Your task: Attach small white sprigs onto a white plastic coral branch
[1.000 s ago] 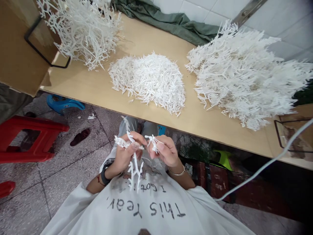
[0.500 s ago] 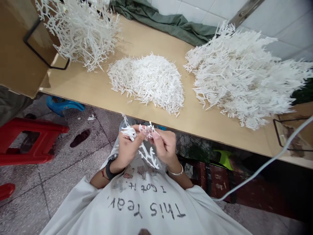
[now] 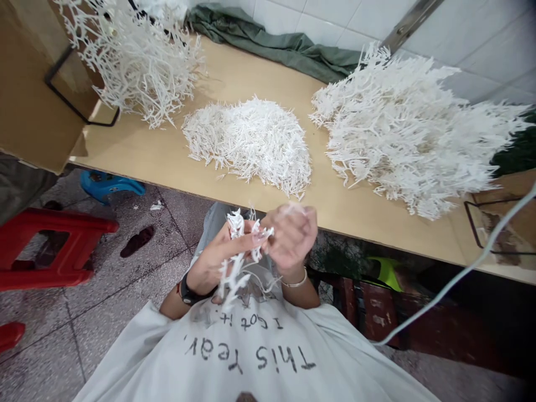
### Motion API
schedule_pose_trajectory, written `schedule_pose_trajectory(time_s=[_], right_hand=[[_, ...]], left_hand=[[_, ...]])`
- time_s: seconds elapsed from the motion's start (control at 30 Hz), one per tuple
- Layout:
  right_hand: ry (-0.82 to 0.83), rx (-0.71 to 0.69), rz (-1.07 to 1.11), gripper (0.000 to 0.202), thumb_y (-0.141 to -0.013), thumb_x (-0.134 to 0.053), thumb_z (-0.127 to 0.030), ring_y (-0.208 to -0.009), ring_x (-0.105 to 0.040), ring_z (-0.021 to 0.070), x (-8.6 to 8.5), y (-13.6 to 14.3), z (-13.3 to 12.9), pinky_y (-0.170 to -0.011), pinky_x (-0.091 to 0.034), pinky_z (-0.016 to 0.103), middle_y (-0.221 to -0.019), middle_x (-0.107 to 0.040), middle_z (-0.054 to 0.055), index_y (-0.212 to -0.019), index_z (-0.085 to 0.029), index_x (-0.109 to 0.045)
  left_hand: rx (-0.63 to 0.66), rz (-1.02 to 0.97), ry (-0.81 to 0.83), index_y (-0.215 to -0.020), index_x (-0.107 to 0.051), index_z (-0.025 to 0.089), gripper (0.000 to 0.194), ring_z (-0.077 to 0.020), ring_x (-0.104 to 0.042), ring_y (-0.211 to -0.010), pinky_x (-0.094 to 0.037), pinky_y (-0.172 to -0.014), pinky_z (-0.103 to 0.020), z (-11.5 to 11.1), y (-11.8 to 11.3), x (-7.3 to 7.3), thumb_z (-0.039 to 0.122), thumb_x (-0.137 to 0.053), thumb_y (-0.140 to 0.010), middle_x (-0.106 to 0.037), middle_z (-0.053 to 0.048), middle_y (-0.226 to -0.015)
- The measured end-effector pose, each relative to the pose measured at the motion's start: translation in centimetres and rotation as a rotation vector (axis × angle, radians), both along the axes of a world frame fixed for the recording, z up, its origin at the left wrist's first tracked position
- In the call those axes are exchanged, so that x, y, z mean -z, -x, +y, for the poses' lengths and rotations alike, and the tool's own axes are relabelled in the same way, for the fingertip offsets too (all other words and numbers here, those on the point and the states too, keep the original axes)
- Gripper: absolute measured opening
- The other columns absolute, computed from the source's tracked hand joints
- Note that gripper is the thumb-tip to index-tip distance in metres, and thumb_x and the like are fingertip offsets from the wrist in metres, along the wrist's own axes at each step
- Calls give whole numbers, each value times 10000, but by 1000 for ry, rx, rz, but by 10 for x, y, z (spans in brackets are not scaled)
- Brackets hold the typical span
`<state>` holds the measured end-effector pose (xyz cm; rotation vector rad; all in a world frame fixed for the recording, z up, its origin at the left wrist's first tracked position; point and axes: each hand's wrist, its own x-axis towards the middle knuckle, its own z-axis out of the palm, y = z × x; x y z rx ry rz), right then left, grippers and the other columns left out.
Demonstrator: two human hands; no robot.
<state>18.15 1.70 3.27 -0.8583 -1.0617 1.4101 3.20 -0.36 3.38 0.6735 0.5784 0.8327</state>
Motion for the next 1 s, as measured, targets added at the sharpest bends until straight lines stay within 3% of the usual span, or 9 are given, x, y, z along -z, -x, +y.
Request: schedule_pose_trajectory(time_s=[0.07, 0.13, 0.23, 0.3, 0.47, 0.67, 0.73, 0.87, 1.0], right_hand=[[-80, 301, -183, 589, -800, 159, -688, -390, 96, 79, -9, -22, 17, -386, -51, 220, -455, 151, -67, -554, -217, -95], [-360, 636, -260, 571, -864, 77, -624, -393, 41, 91, -21, -49, 40, -409, -83, 234, -458, 80, -60, -539, -224, -169], [-543, 579, -355, 499, -902, -310, -531, -359, -173, 66, -32, -80, 79, -429, -168, 239, -405, -175, -54, -521, -210, -333], [-556, 485, -587, 436, -874, -468, -437, -389, -272, 60, -33, -87, 105, -457, -211, 244, -418, -306, -39, -521, -182, -460], [-338, 569, -1243, 393, -739, -683, -309, -476, -307, 74, -19, -83, 152, -560, -278, 271, -456, -333, -36, -473, -159, -435], [-512, 640, -945, 231, -761, -676, -353, -539, -370, 77, -17, -65, 127, -566, -311, 250, -628, -463, -31, -769, -167, -539], [-521, 502, -796, 247, -804, -627, -398, -558, -391, 70, -20, -50, 99, -557, -321, 235, -680, -492, -18, -804, -164, -547], [-411, -175, -638, 306, -871, -521, -452, -596, -470, 76, -14, -18, 47, -524, -345, 203, -727, -549, -4, -946, -155, -537], [-245, -221, -663, 357, -782, -636, -480, -525, -393, 62, 6, 3, 29, -458, -276, 188, -618, -468, -36, -860, -146, -534]], left_hand=[[-44, -13, -55, -684, -640, 152, 234, -72, -474, -420, -360, -410, -193, -2, 9, 1, 364, -741, -683, -596, -2, -538], [-228, 79, -150, -682, -651, 153, 239, -74, -500, -436, -376, -403, -186, 0, 17, -1, 372, -746, -678, -636, -12, -586], [-566, 292, -269, -654, -659, 144, 222, -84, -566, -506, -444, -460, -180, 13, 17, -5, 314, -795, -615, -682, -22, -670], [-677, 372, -321, -653, -667, 139, 224, -109, -612, -562, -488, -513, -192, 25, 13, -4, 301, -808, -591, -691, -27, -685], [-659, 399, -379, -666, -684, 132, 222, -132, -626, -570, -522, -550, -224, 35, 6, 5, 303, -806, -595, -692, -45, -675], [-659, 476, -451, -680, -701, 108, 213, -126, -603, -567, -504, -555, -225, 37, -1, 10, 294, -787, -622, -691, -61, -681], [-659, 519, -494, -692, -704, 106, 199, -129, -609, -595, -502, -583, -227, 41, -4, 9, 292, -764, -652, -690, -51, -688], [-610, 607, -598, -692, -706, 105, 159, -142, -614, -629, -490, -611, -228, 44, -6, 16, 262, -729, -682, -695, -35, -702], [-602, 732, -681, -696, -724, 112, 145, -173, -631, -657, -491, -629, -243, 40, -3, 32, 254, -726, -671, -709, -23, -703]])
